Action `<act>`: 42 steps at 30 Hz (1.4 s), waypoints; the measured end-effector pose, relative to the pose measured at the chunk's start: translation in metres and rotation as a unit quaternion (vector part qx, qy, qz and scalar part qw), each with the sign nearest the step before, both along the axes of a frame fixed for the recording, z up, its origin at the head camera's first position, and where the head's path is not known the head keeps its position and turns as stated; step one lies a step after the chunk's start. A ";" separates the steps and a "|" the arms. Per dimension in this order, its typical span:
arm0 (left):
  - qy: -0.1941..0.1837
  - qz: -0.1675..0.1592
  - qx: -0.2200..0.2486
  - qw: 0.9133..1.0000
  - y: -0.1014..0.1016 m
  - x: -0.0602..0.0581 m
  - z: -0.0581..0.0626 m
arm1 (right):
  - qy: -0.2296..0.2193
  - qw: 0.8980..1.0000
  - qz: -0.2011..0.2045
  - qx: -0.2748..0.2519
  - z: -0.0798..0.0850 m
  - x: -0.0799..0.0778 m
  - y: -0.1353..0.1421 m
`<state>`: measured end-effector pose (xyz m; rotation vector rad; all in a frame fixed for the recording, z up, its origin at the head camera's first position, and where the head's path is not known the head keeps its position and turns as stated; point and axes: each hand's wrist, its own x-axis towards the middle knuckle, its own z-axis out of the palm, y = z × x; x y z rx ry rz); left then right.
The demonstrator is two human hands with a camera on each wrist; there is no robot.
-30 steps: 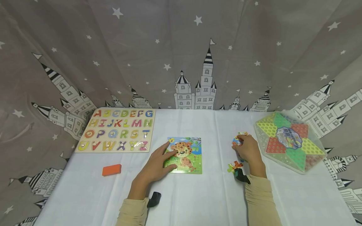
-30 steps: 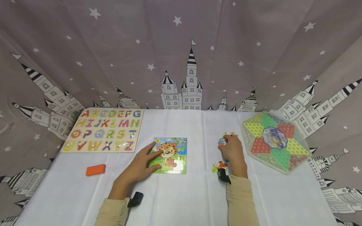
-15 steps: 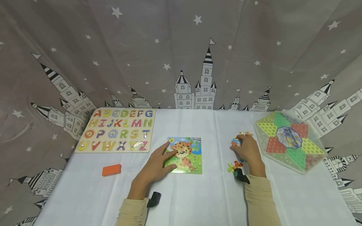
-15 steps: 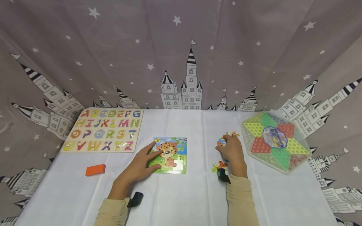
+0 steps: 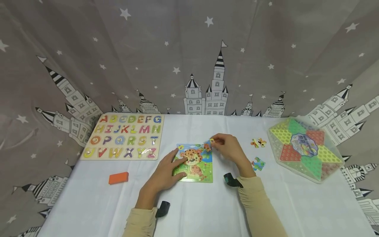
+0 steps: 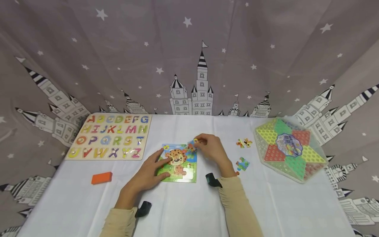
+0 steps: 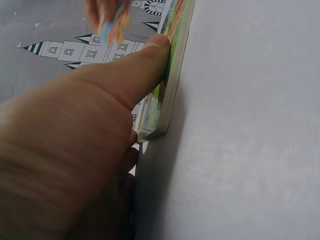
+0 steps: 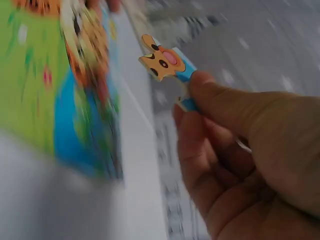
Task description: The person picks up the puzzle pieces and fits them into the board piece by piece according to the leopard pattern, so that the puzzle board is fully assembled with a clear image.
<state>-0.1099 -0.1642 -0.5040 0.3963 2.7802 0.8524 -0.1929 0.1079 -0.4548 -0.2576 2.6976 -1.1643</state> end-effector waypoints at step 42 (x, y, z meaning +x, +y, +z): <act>0.006 -0.019 -0.007 1.000 -0.004 0.002 0.000 | 0.017 0.985 0.160 0.056 -0.021 -0.026 -0.077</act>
